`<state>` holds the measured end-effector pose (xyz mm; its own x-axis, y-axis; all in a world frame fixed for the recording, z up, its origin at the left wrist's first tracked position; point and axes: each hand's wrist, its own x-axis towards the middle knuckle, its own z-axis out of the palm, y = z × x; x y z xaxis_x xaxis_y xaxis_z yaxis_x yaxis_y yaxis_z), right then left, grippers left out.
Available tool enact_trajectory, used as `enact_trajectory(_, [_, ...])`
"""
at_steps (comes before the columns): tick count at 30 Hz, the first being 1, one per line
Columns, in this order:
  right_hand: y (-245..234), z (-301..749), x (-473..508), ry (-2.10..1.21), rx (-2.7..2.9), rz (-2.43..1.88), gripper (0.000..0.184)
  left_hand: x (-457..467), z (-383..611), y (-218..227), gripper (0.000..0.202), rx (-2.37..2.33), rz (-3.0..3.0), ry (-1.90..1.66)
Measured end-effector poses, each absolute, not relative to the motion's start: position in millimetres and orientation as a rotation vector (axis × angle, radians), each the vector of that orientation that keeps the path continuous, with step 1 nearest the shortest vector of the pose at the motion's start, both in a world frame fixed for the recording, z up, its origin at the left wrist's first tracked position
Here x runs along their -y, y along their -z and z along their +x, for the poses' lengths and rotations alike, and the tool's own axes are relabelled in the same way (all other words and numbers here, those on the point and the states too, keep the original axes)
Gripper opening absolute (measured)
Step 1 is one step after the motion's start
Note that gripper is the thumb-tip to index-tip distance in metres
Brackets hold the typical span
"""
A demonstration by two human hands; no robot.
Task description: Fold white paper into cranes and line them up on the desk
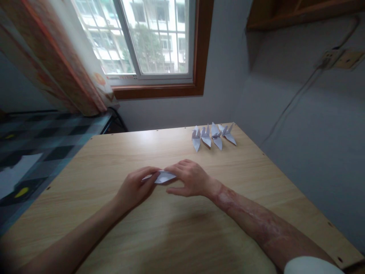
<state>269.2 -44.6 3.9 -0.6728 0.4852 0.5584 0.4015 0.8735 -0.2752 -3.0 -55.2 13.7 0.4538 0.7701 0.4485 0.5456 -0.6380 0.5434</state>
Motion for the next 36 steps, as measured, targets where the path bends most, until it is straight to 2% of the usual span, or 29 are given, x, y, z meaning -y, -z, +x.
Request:
enact_trajectory(3, [-1.5,269.8,42.7,-0.135,2.355,-0.691,0.024,54.4,-3.3,-14.5,0.021,-1.074,2.303,-0.967])
enact_trajectory(5, [1.0,270.5,41.3,-0.132,2.313,-0.713,0.014,55.4,-3.3,-16.1,0.024,-1.071,2.276,-0.960])
enact_trajectory(12, [4.0,270.9,40.6,-0.270,2.222,-0.753,0.019,60.4,-3.0,-18.0,0.033,-1.055,2.265,-0.876])
enact_trajectory(16, [4.9,271.1,40.2,-0.366,2.200,-0.828,0.023,56.5,-1.7,-15.4,0.024,-1.094,2.175,-0.858])
enact_trajectory(21, [7.6,270.6,37.3,-0.420,2.154,-0.956,0.023,49.9,-3.1,-10.3,0.027,-1.110,2.036,-0.842])
enact_trajectory(26, [10.5,269.9,30.3,-0.393,2.145,-1.092,0.029,44.4,-6.5,-1.1,0.032,-1.192,1.996,-0.965])
enact_trajectory(29, [12.1,271.0,25.7,-0.382,2.145,-1.127,0.031,42.3,-7.3,-0.7,0.032,-1.270,2.132,-1.048])
enact_trajectory(32, [14.5,272.2,22.4,-0.330,2.147,-1.157,0.029,44.1,-5.5,-5.9,0.022,-1.212,2.356,-1.072])
enact_trajectory(36, [17.5,272.7,20.4,-0.288,2.131,-1.190,0.023,52.0,0.1,-14.6,0.020,-1.017,2.628,-0.846])
